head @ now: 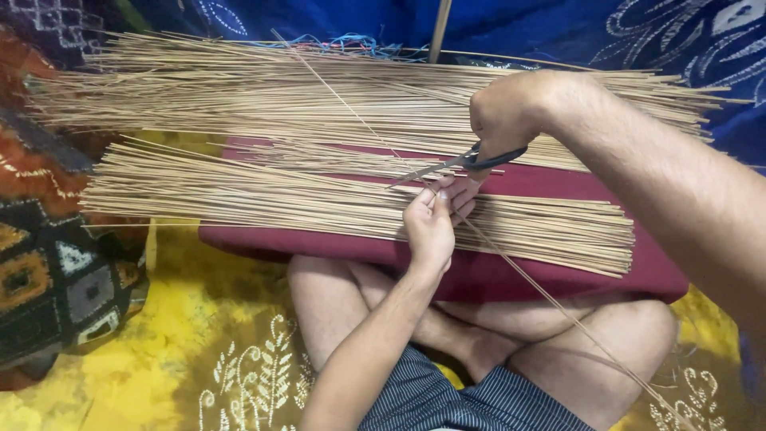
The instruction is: A person sits on the floor and uses scissors to cut thin wooden sticks to a uniform length.
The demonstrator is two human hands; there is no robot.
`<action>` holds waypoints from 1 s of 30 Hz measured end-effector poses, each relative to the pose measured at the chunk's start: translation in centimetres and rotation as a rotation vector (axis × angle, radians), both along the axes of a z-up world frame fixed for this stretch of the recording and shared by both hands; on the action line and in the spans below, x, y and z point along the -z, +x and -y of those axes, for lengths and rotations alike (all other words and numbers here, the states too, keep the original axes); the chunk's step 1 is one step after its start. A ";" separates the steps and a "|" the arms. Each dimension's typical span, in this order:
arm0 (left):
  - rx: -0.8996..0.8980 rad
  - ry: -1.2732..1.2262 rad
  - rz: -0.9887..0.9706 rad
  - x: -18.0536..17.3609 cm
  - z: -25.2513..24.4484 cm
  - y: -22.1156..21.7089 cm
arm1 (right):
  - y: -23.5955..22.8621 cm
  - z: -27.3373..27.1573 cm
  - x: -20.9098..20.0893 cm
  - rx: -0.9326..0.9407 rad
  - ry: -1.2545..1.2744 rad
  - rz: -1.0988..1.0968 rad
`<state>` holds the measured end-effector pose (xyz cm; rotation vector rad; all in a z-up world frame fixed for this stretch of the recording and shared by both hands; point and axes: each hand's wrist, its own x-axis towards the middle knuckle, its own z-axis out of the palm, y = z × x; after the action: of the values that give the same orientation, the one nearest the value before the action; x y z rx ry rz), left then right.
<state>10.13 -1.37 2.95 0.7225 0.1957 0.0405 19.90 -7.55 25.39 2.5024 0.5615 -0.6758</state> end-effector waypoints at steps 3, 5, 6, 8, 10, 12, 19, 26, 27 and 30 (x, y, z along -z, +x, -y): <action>0.000 0.015 0.003 -0.1 0.0 -0.1 | -0.2 -0.1 -0.3 0.009 0.015 0.001; 0.001 0.010 -0.005 -0.3 0.0 0.0 | -0.3 -0.2 -0.4 0.002 0.004 0.001; -0.001 0.003 -0.013 -0.3 0.0 0.0 | -0.4 -0.3 -0.5 -0.009 -0.008 0.003; -0.002 0.002 -0.017 -0.5 0.0 -0.1 | -0.3 -0.3 -0.4 -0.014 -0.010 0.002; -0.004 0.000 -0.024 -0.7 0.1 -0.1 | -0.4 -0.4 -0.5 -0.020 -0.011 0.000; -0.002 0.015 -0.032 -0.8 0.1 -0.1 | -0.6 -0.5 -0.8 -0.013 -0.015 0.007; -0.004 -0.007 -0.026 -0.8 0.6 -0.3 | -0.2 -0.5 -0.4 -0.089 -0.063 0.012; -0.018 -0.008 -0.041 -0.8 1.1 -0.6 | -0.4 -0.4 0.2 -0.120 -0.076 0.015; -0.019 -0.021 -0.043 -0.6 1.3 -0.7 | -0.6 -0.3 0.2 -0.100 -0.044 0.023; -0.014 -0.051 -0.047 0.3 1.7 -0.8 | -1.0 -0.1 0.7 -0.144 -0.069 0.024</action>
<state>9.30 -3.05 2.67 0.6715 0.2454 0.0315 18.91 -7.45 24.65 2.3765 0.6897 -0.5996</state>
